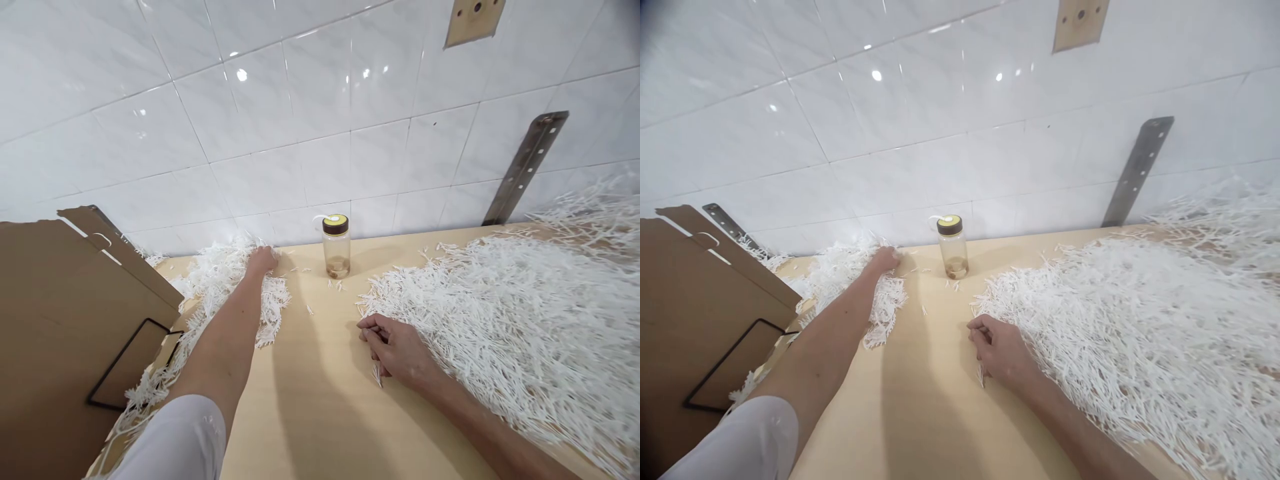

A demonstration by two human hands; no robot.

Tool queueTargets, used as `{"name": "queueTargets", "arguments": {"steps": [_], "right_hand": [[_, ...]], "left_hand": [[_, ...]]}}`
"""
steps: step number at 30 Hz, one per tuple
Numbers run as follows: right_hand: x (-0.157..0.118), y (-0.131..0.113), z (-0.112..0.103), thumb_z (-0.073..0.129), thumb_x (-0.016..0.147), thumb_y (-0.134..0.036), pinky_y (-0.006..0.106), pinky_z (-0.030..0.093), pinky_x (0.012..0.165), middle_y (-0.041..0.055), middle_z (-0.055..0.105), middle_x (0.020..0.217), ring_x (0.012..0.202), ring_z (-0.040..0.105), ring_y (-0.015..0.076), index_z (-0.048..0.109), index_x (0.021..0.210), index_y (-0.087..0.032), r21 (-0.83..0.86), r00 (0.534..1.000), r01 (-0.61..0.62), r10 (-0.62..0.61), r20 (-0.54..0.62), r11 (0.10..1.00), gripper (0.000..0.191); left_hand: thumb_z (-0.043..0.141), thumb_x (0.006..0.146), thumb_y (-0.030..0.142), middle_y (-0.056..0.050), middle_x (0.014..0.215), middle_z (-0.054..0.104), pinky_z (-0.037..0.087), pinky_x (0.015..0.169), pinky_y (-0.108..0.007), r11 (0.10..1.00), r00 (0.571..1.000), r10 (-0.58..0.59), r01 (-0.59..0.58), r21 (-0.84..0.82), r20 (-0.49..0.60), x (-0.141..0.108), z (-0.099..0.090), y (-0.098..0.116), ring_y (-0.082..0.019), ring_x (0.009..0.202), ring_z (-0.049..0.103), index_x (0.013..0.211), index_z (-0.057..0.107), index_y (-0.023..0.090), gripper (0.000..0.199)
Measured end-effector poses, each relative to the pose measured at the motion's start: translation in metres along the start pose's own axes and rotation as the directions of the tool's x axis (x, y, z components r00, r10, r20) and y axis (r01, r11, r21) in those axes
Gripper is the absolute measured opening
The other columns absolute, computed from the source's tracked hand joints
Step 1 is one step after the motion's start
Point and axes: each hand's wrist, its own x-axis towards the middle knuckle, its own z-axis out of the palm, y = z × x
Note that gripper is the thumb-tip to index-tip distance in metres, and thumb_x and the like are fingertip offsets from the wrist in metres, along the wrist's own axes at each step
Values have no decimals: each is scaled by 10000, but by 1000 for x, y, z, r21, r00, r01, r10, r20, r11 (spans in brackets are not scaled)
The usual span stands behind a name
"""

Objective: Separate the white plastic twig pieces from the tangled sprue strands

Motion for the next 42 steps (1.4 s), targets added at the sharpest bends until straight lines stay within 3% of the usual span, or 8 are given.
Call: {"name": "queueTargets", "arguments": {"steps": [13,18,22,25,29,34,39,42], "right_hand": [[1,1,-1,566,800,-351,238,469,389,-5,627,685,481,563,130,641,900,-228,-4,1000,-5,5,-11,1000,176],[1,2,0,549,808,-361,246,469,388,-18,627,667,440,551,125,640,903,-238,-19,1000,-4,4,-7,1000,180],[0,0,-1,556,803,-343,245,482,404,-25,614,647,452,562,126,641,915,-231,-43,1000,0,-1,-13,999,180],[-1,-3,-1,559,800,-326,235,477,401,-19,611,649,483,572,131,643,908,-226,-53,999,4,-6,-33,999,170],[-2,-5,-2,543,815,-314,239,481,431,-15,624,655,465,559,121,651,912,-223,-74,999,33,-35,-18,997,172],[-1,-4,-1,544,814,-312,241,476,441,-7,623,639,477,564,128,654,894,-212,-105,998,56,-60,-36,993,169],[-2,-2,-1,538,822,-326,248,489,443,-17,616,633,437,563,123,655,906,-211,-87,999,41,-43,-26,995,184],[-3,-4,-1,529,823,-318,252,496,439,-22,630,663,407,554,112,652,911,-217,-87,999,31,-33,-21,996,182]], "left_hand": [[318,984,329,-112,979,662,435,832,-333,968,859,-210,116,-223,-467,-19,-57,27,-235,960,608,1003,569,185,290],[326,995,362,-94,971,667,422,867,-331,983,805,-94,-18,-183,-586,-47,-74,33,-238,990,607,1032,562,199,289],[497,916,323,-151,1157,643,404,943,-383,995,963,85,-68,76,-256,-67,-72,31,-301,1140,560,1130,592,163,283],[633,824,327,-115,1118,681,428,939,-361,977,985,173,-170,129,-12,-90,-71,25,-293,1104,586,1050,666,186,268],[583,852,341,-108,1129,677,428,963,-402,923,938,331,-345,169,108,-141,-78,8,-301,1126,568,1077,701,221,281],[605,651,-12,-69,1352,572,387,1038,-476,760,753,523,-624,181,401,-190,-75,-15,-317,1280,466,1217,644,345,670],[526,737,17,-47,1075,718,496,927,-388,822,818,555,-567,50,153,-182,-73,-24,-237,1051,629,925,740,254,370],[507,866,180,-49,868,733,537,683,-301,896,889,312,-393,-209,-335,-171,-89,-23,-176,762,672,896,722,182,217]]}}
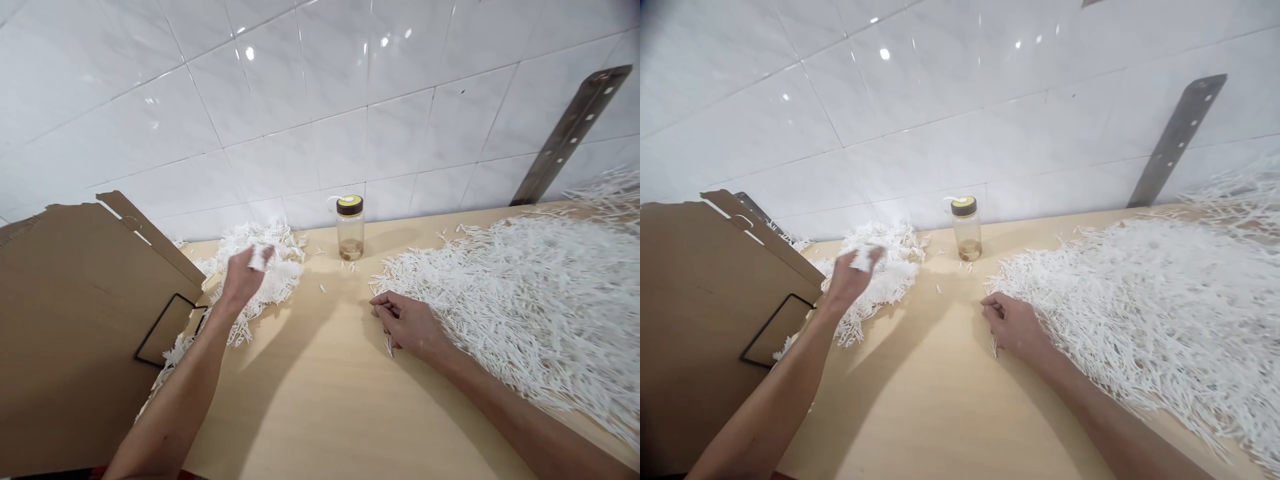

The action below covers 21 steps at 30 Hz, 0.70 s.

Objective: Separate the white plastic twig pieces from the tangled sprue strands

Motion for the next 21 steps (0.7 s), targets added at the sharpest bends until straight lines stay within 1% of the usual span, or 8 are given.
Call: {"name": "queueTargets", "arguments": {"steps": [3,6,9,10,12,15,18,21], "right_hand": [[-1,-2,0,537,817,-319,251,491,429,-17,643,680,411,562,115,653,908,-218,-14,1000,-9,9,-18,1000,179],[0,-3,1,541,824,-334,252,489,421,-28,619,634,393,555,117,648,918,-219,-16,1000,-18,18,-16,1000,183],[1,-3,1,558,821,-326,250,492,417,-23,611,631,400,556,116,648,935,-210,-11,999,-43,42,-11,999,185],[2,-3,0,572,818,-330,251,497,420,-12,624,663,420,569,119,647,945,-207,3,998,-56,56,-2,998,192],[1,-8,-4,613,810,-356,263,522,444,20,661,770,486,611,134,638,996,-201,71,996,-78,74,51,994,244],[-5,-22,-12,660,802,-375,307,580,565,76,678,986,692,686,184,600,1146,-202,263,979,-58,3,203,963,389],[-15,-38,-19,614,843,-346,351,597,732,108,607,1221,1018,650,241,542,1263,-217,454,939,-22,-138,316,891,445],[-19,-43,-20,612,815,-262,311,561,633,52,668,976,776,661,188,444,1368,-224,330,908,-21,-120,400,944,579]], "left_hand": [[497,907,230,-32,767,694,515,660,-265,999,945,45,-47,3,-325,17,-16,8,-136,694,649,770,665,163,227],[543,861,164,-6,757,658,487,632,-244,979,912,200,-178,96,-357,36,-24,23,-103,619,592,810,637,172,108],[506,878,152,-6,726,617,474,612,-245,980,872,201,-181,87,-447,43,-19,46,-109,604,565,861,617,165,113],[477,894,148,-19,763,629,479,621,-245,979,887,202,-198,53,-415,39,-13,56,-114,633,580,888,617,163,141],[488,884,147,-27,819,653,492,639,-251,953,946,301,-303,-4,-119,20,2,77,-128,671,608,938,630,181,156],[594,832,206,-37,880,662,523,685,-303,910,833,408,-406,-88,375,-26,32,102,-182,752,640,1102,620,220,272],[700,732,219,-94,1051,627,545,714,-358,956,850,292,-269,-115,438,-64,58,112,-235,850,646,1306,502,202,607],[749,683,240,-121,1209,556,557,801,-390,940,853,317,-223,-259,415,-81,71,110,-247,957,628,1449,324,216,876]]}}
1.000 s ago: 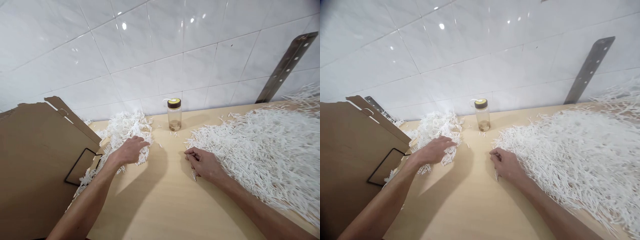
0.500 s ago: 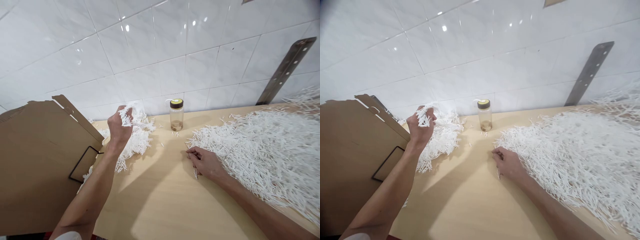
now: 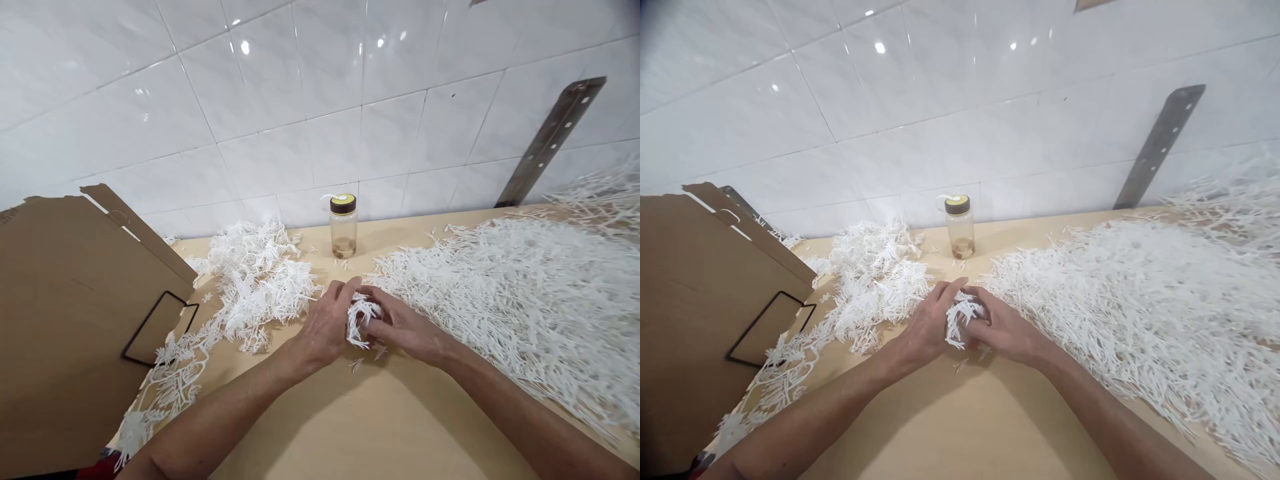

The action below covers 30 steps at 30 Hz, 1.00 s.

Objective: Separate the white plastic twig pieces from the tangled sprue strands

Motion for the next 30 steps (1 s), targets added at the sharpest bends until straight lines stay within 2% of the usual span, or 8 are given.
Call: {"name": "queueTargets", "arguments": {"steps": [4,7,10,12,18,23,26,30], "right_hand": [[8,9,4,556,691,-101,230,445,498,-33,634,732,544,576,127,487,1276,-225,-206,999,-33,26,-40,978,602],[14,13,3,467,705,-109,223,413,480,-53,588,628,497,547,122,561,1065,-217,-218,995,-32,10,-104,975,388],[14,9,-3,408,733,-133,226,382,496,-59,513,550,484,498,117,547,808,-207,-293,985,0,-51,-164,956,175],[12,4,-6,415,699,-125,226,356,520,-52,504,573,529,480,117,515,712,-205,-389,975,24,-107,-194,921,129],[7,-17,-8,413,685,-123,250,297,555,-33,458,583,584,408,135,456,646,-205,-613,958,-27,-153,-240,790,101],[-1,-28,-13,442,690,-144,260,271,529,-22,453,559,550,396,142,410,619,-213,-608,956,-124,-71,-286,784,104],[-3,-32,-16,465,673,-152,263,271,517,-18,449,542,534,384,145,404,612,-218,-613,941,-140,-88,-327,778,109],[-8,-35,-29,520,676,-201,266,312,507,-11,486,562,538,416,154,473,659,-224,-576,911,-129,-133,-390,807,54]], "left_hand": [[700,758,236,-111,1320,539,540,908,-403,988,993,118,-114,-103,34,-8,-1,0,-253,1108,597,1507,192,272,906],[510,857,93,-117,1408,505,482,1015,-431,985,985,171,-171,1,-26,-12,-10,-2,-245,1277,503,1528,155,264,778],[483,896,118,-127,1425,504,383,1102,-496,964,993,77,-52,262,-88,-11,-22,-17,-276,1368,401,1473,334,214,603],[603,859,217,-116,1301,616,373,1071,-556,909,1000,-19,18,416,-4,-8,-31,-35,-330,1301,470,1378,478,215,534],[637,839,315,-91,1300,624,444,984,-488,857,994,-88,40,514,70,-8,-61,-75,-294,1216,555,1283,565,249,454],[560,746,54,-60,1544,394,408,1055,-501,833,987,-138,70,549,83,-24,-76,-89,-316,1410,345,1427,450,300,733],[428,661,-61,-30,1543,400,382,1083,-488,832,985,-156,94,547,68,-33,-76,-96,-275,1428,325,1495,350,319,919],[439,614,-30,-27,1429,541,408,1052,-460,853,987,-163,135,505,10,-41,-75,-103,-270,1328,452,1488,375,291,933]]}}
